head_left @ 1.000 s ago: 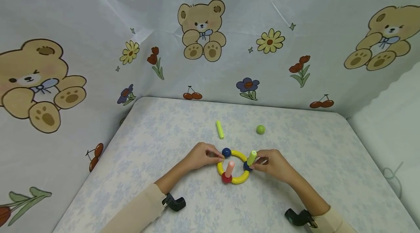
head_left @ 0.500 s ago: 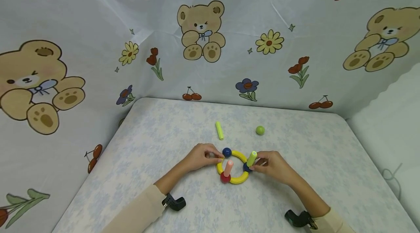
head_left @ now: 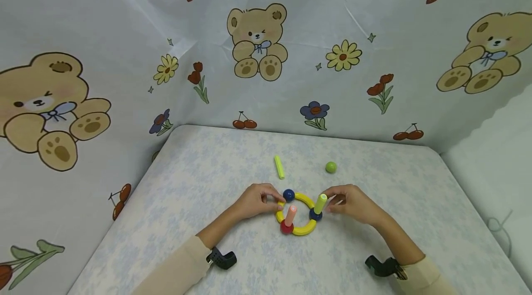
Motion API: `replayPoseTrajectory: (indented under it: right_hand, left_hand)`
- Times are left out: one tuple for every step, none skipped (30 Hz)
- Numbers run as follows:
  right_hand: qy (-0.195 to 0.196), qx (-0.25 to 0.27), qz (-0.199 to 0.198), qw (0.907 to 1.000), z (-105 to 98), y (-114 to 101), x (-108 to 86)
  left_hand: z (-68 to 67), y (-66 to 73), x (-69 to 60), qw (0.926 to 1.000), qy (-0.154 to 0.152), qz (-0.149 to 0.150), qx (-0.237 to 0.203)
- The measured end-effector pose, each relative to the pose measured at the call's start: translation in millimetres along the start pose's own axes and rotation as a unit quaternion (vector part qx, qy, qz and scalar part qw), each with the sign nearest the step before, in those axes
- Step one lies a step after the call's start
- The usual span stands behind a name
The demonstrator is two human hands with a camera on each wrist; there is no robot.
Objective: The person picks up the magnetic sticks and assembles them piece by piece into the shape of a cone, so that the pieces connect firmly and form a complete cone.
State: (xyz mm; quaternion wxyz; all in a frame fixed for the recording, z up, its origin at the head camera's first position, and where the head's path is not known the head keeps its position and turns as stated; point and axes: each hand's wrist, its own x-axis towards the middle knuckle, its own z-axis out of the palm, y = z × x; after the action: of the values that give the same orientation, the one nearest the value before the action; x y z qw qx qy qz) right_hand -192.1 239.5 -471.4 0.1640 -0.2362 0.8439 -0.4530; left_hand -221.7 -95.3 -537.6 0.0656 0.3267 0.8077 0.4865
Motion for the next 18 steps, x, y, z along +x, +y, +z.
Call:
replayPoseTrajectory:
  right_hand:
    - [-0.017,0.013,0.001,0.9998,0,2,1.1]
    - [-0.033,0.026,0.003,0.9991,1,4,2.0]
    - [-0.049,0.041,0.003,0.998,2,6,2.7]
    - [-0.062,0.054,0.003,0.9966,4,8,2.9]
    - [-0.072,0.064,0.0,0.9953,6,10,3.0]
    - [-0.08,0.072,-0.005,0.9942,8,11,2.9]
    - [-0.084,0.08,-0.011,0.9932,10,12,2.8]
    - [-0.086,0.085,-0.019,0.9925,11,12,2.6]
    - [-0.088,0.09,-0.024,0.9918,13,11,2.6]
    - [-0.09,0.091,-0.028,0.9914,15,10,2.6]
    - [-0.092,0.094,-0.03,0.9908,16,9,2.6]
    - [-0.095,0.097,-0.03,0.9902,18,8,2.5]
    - [-0.099,0.1,-0.027,0.9897,19,6,2.4]
    - [-0.101,0.102,-0.024,0.9893,21,6,2.1]
    - [-0.105,0.105,-0.02,0.9887,22,5,1.6]
    - [-0.108,0.108,-0.018,0.9881,23,4,1.0]
    - [-0.112,0.11,-0.016,0.9875,24,4,0.5]
    - [-0.115,0.112,-0.015,0.9869,25,3,0.0]
  left_hand:
    - [-0.1,0.3,0.0,1.0,-0.001,-0.002,0.003]
    - [-0.1,0.7,0.0,1.0,-0.001,-0.003,0.005]
    - [-0.2,1.2,0.2,1.0,-0.001,-0.002,0.008]
    - [-0.2,1.2,0.4,0.9999,-0.002,-0.001,0.011]
    - [0.0,1.0,0.8,0.9999,-0.001,0.001,0.012]
    - [0.1,0.7,1.2,0.9999,-0.001,0.003,0.01]
    - [-0.1,0.2,1.6,1.0,0.0,0.005,0.007]
    - [-0.3,-0.4,1.9,1.0,0.001,0.005,0.004]
    - [-0.9,-1.1,2.3,1.0,0.002,0.006,-0.001]
    - [-1.5,-1.9,2.5,1.0,0.002,0.006,-0.006]
    - [-2.1,-2.7,2.6,0.9999,0.002,0.006,-0.015]
    - [-2.9,-3.5,2.5,0.9997,0.001,0.005,-0.022]
    - [-3.5,-4.2,2.4,0.9996,0.0,0.004,-0.028]
    - [-4.1,-4.8,2.3,0.9994,-0.002,0.002,-0.033]
    - [-4.5,-5.4,2.1,0.9992,-0.004,-0.001,-0.04]
    - [-4.7,-5.9,1.7,0.999,-0.007,-0.003,-0.045]
    - [-4.8,-6.4,1.4,0.9987,-0.009,-0.006,-0.049]
    - [-4.9,-6.5,0.9,0.9985,-0.01,-0.01,-0.053]
